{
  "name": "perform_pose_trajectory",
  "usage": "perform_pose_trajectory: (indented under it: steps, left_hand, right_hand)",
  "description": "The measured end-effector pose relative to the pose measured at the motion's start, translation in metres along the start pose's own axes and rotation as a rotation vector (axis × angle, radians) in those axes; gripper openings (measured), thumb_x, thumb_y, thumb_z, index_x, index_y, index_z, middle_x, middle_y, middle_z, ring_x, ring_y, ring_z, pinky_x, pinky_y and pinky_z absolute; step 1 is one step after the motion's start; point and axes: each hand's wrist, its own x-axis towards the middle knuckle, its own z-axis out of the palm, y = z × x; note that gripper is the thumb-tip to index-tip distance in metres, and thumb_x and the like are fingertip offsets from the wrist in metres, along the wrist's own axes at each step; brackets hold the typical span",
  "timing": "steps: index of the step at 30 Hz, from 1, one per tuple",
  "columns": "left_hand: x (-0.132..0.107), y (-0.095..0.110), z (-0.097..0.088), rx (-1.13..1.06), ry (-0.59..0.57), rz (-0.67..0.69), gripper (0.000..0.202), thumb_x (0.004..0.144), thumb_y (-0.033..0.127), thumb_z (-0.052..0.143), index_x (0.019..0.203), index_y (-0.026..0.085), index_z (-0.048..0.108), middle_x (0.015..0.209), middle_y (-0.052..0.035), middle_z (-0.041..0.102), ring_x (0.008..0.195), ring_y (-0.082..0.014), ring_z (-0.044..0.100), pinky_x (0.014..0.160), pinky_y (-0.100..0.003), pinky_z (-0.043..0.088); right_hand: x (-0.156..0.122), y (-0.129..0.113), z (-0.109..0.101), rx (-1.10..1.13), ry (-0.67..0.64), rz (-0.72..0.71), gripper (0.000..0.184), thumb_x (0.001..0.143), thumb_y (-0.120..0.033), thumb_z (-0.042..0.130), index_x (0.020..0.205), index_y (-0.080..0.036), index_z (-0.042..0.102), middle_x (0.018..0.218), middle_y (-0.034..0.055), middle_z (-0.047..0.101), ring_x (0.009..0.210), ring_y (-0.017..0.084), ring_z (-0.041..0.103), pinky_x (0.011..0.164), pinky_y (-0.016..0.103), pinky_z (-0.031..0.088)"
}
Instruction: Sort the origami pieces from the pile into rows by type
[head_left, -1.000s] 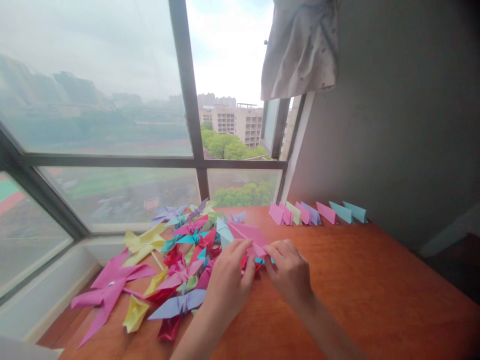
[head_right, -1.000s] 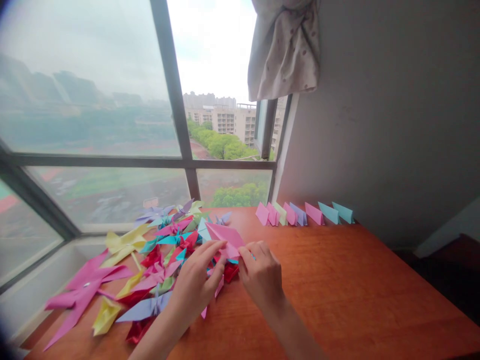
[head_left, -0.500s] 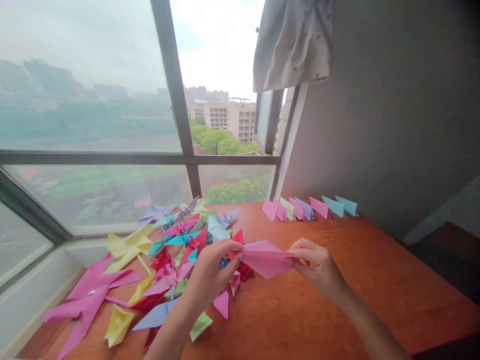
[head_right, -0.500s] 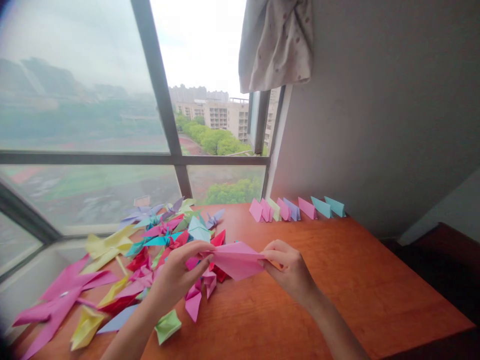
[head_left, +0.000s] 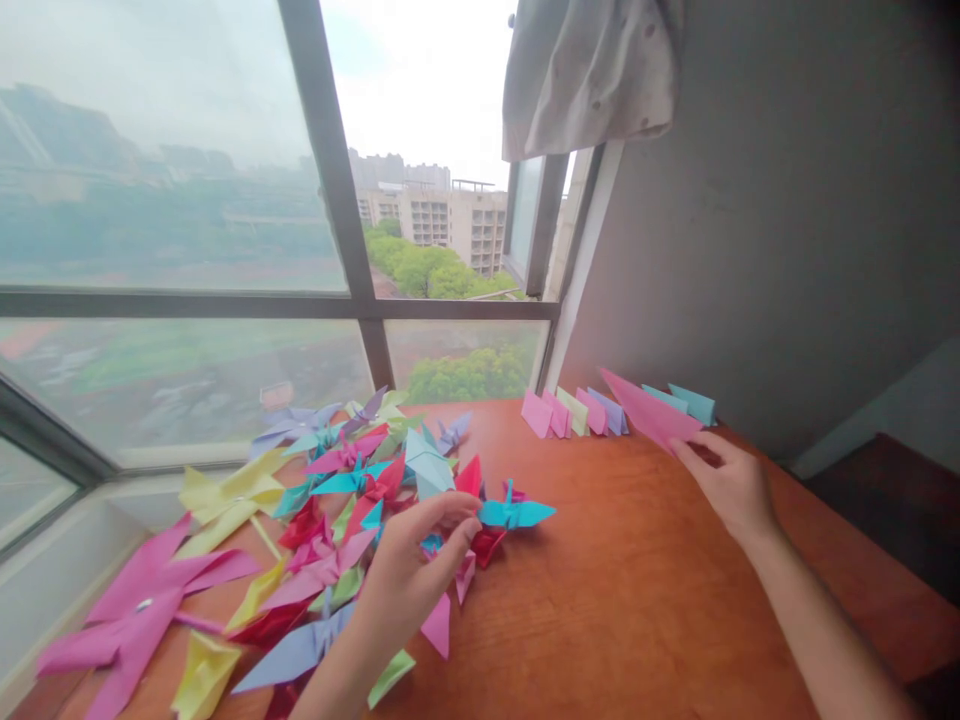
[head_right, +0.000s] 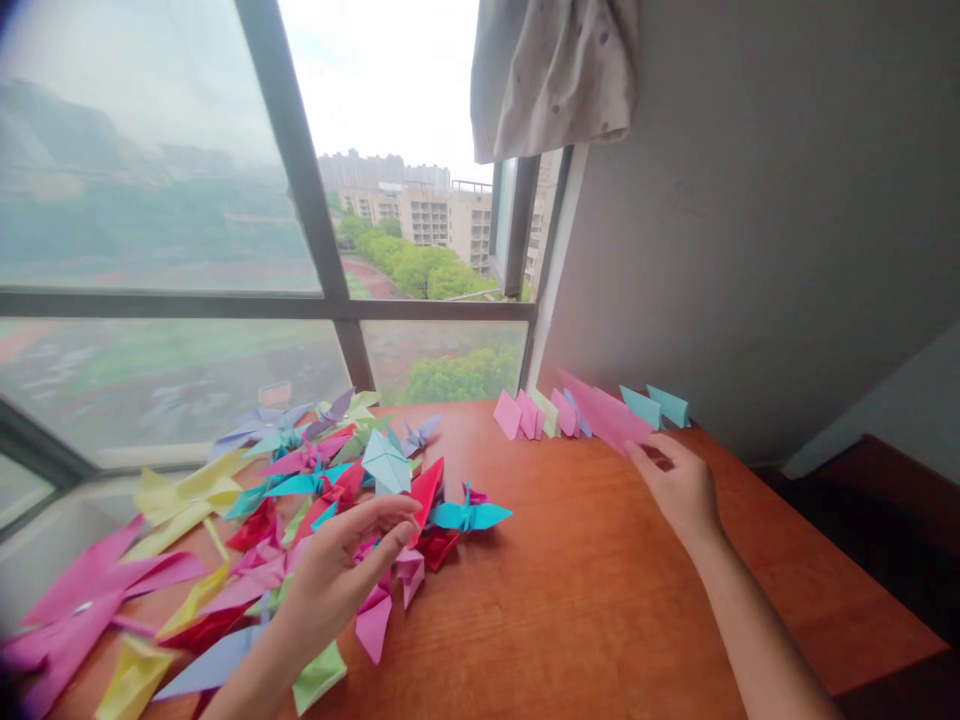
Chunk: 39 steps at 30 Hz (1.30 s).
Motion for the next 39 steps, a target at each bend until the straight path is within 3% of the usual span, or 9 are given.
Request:
perform_pose_trajectory:
  steps: [2, 4, 8, 12, 16, 24, 30, 39]
  left_hand:
    - [-0.002, -0.002, 0.001, 0.036, 0.020, 0.025, 0.013, 0.088, 0.022, 0.061, 0.097, 0.018, 0.070, 0.084, -0.0017, 0.075, 0.074, -0.0147, 0.069, 0.067, -0.021, 0.053]
    - [-0.004, -0.003, 0.002, 0.061, 0.031, 0.051, 0.013, 0.088, 0.021, 0.061, 0.098, 0.019, 0.070, 0.083, -0.0009, 0.074, 0.073, -0.0140, 0.069, 0.067, -0.021, 0.053]
    - [-0.007, -0.004, 0.003, 0.099, 0.033, 0.084, 0.014, 0.089, 0.019, 0.060, 0.099, 0.021, 0.069, 0.083, 0.0003, 0.074, 0.071, -0.0131, 0.068, 0.067, -0.020, 0.052]
    - [-0.009, -0.005, 0.005, 0.126, 0.007, 0.096, 0.015, 0.089, 0.018, 0.059, 0.101, 0.023, 0.068, 0.085, 0.0004, 0.075, 0.072, -0.0137, 0.068, 0.067, -0.021, 0.052]
    - [-0.009, -0.004, 0.007, 0.111, -0.020, 0.102, 0.016, 0.090, 0.017, 0.058, 0.102, 0.023, 0.067, 0.085, 0.0000, 0.075, 0.072, -0.0143, 0.068, 0.067, -0.022, 0.053]
    - [-0.010, 0.002, 0.005, 0.097, -0.022, 0.076, 0.015, 0.090, 0.018, 0.059, 0.100, 0.024, 0.068, 0.085, -0.0002, 0.075, 0.074, -0.0147, 0.068, 0.068, -0.022, 0.052]
    - [-0.010, 0.001, 0.006, 0.104, -0.019, 0.059, 0.015, 0.090, 0.020, 0.058, 0.100, 0.023, 0.069, 0.084, -0.0012, 0.074, 0.071, -0.0155, 0.068, 0.065, -0.023, 0.053]
    - [-0.011, -0.006, 0.008, 0.134, -0.029, 0.075, 0.018, 0.089, 0.018, 0.058, 0.102, 0.023, 0.068, 0.090, -0.0028, 0.075, 0.074, -0.0161, 0.067, 0.067, -0.024, 0.053]
  right_hand:
    - [0.022, 0.022, 0.007, -0.135, 0.125, 0.074, 0.037, 0.081, -0.051, 0.059, 0.085, -0.016, 0.071, 0.082, 0.0090, 0.072, 0.072, 0.022, 0.063, 0.065, 0.028, 0.046]
    - [0.043, 0.036, 0.019, -0.291, 0.159, 0.107, 0.035, 0.081, -0.046, 0.056, 0.084, -0.015, 0.072, 0.082, 0.0103, 0.073, 0.074, 0.023, 0.064, 0.064, 0.029, 0.044]
    - [0.069, 0.053, 0.050, -0.574, 0.047, 0.155, 0.033, 0.085, -0.040, 0.050, 0.088, -0.017, 0.074, 0.089, 0.0107, 0.073, 0.073, 0.022, 0.061, 0.059, 0.029, 0.037]
    - [0.078, 0.067, 0.074, -0.640, -0.037, 0.182, 0.031, 0.085, -0.037, 0.049, 0.089, -0.019, 0.075, 0.092, 0.0115, 0.073, 0.070, 0.021, 0.059, 0.056, 0.029, 0.033]
    - [0.079, 0.080, 0.085, -0.683, -0.095, 0.209, 0.031, 0.086, -0.036, 0.048, 0.089, -0.019, 0.075, 0.094, 0.0127, 0.072, 0.072, 0.022, 0.059, 0.056, 0.029, 0.033]
    - [0.077, 0.093, 0.089, -0.673, -0.160, 0.225, 0.028, 0.083, -0.036, 0.054, 0.090, -0.020, 0.076, 0.094, 0.0113, 0.073, 0.075, 0.023, 0.062, 0.058, 0.028, 0.036]
    - [0.071, 0.094, 0.076, -0.604, -0.070, 0.254, 0.039, 0.085, -0.040, 0.048, 0.104, -0.020, 0.076, 0.101, 0.0122, 0.074, 0.075, 0.023, 0.063, 0.060, 0.030, 0.040]
    - [0.050, 0.084, 0.068, -0.495, -0.069, 0.249, 0.035, 0.077, -0.040, 0.053, 0.090, -0.019, 0.079, 0.089, 0.0131, 0.074, 0.067, 0.023, 0.061, 0.057, 0.031, 0.039]
